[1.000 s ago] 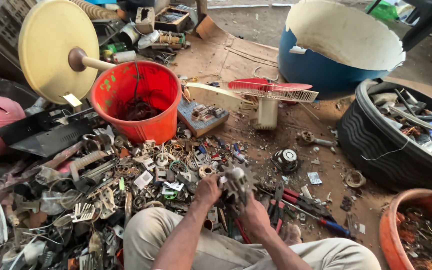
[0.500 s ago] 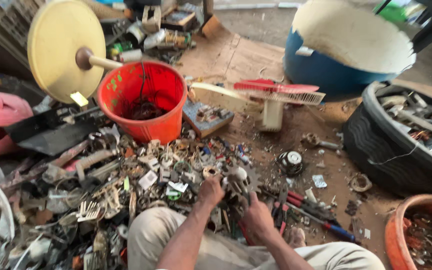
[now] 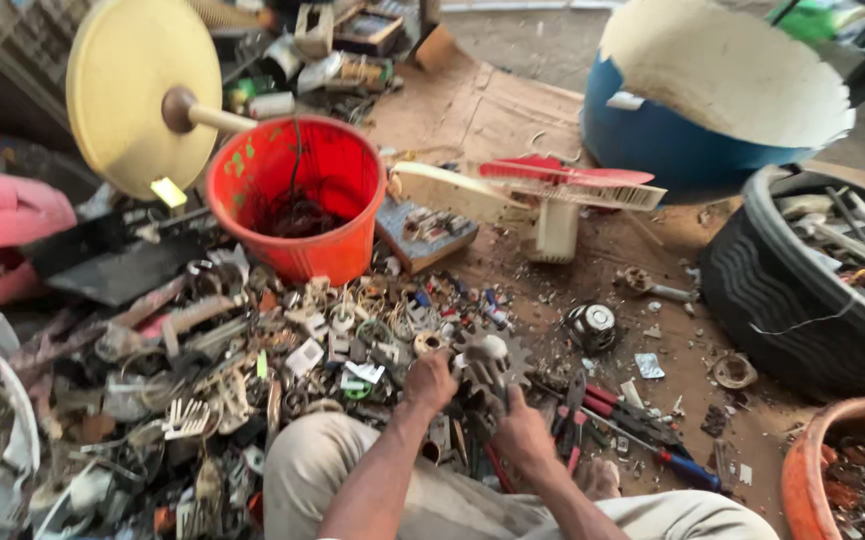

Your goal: The person sits on the ground and uses a hammer to strike a metal gear-like component, breaking it apart. They then use pliers to pull and separate wires and small metal pieces from the debris. The person continues to hammer and manipulate various scrap metal parts, sorting them into piles.

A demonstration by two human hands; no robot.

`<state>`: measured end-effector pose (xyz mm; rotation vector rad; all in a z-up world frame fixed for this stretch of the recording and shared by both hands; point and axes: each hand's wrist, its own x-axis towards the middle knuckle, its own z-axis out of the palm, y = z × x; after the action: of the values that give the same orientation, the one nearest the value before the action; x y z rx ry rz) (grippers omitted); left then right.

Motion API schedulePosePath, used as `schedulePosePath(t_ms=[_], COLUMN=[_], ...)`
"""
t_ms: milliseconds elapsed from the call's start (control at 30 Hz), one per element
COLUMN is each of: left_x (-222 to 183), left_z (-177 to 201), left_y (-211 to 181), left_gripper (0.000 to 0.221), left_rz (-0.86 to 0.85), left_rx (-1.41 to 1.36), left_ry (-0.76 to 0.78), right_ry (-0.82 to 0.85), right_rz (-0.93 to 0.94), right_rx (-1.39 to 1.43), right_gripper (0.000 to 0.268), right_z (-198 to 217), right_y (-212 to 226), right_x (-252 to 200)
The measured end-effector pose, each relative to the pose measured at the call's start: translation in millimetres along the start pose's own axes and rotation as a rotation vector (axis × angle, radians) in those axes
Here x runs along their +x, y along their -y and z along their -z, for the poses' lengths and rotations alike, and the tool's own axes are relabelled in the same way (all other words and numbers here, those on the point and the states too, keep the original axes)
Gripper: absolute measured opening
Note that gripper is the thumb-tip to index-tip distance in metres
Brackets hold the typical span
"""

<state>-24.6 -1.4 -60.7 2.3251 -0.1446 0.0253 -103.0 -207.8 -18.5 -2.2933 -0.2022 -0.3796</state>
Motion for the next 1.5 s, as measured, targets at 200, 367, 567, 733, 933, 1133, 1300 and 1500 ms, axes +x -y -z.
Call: schedulePosePath(t_ms=[200, 367, 567, 733, 933, 1133, 1300, 1500], left_x=[2.9, 2.6, 17.5, -4.9, 7.5, 1.7, -2.5, 2.2], left_z=[14.3, 19.8, 5.7, -2.2, 23.7, 41.6, 52.1, 53.8], left_y=[-8.2, -17.9, -6.4, 3.6, -16.9, -26.7, -48.7, -40.7], left_gripper=[0.022, 0.031, 0.035, 0.029, 0.023, 0.016, 0.011, 0.015], left_rz=[0.032, 0.025, 0.047, 0.076, 0.16, -0.058, -0.217, -0.176], left_rx=[-0.033, -0.07, 0.019, 0.044, -0.024, 0.051, 0.104, 0.039], left_ry=[0.001, -0.041, -0.095, 0.068, 0.015, 0.021, 0.054, 0.057], right_ry=[0.095, -0.312, 0.206, 0.065, -0.245, -0.118, -0.081, -0.09], right_rz=[-0.486, 0.08, -0.287, -0.423, -0.141, -0.588, -0.766, -0.72], right_rx=[0.198, 0.452, -0.038, 0.127, 0.41, 0.682, 0.695, 0.732], right_gripper=[0.025, 0.021, 0.019, 0.022, 0.019, 0.019, 0.022, 0.026], right_z=[26.8, 38.6, 3.7, 36.2, 58.3, 39.3, 38.8, 32.4], right_y=[51.8, 34.6, 10.1, 51.8, 87.2, 63.1, 56.8, 50.8], right_x=[23.4, 14.7, 16.0, 13.6, 36.0, 16.8, 15.1, 18.9])
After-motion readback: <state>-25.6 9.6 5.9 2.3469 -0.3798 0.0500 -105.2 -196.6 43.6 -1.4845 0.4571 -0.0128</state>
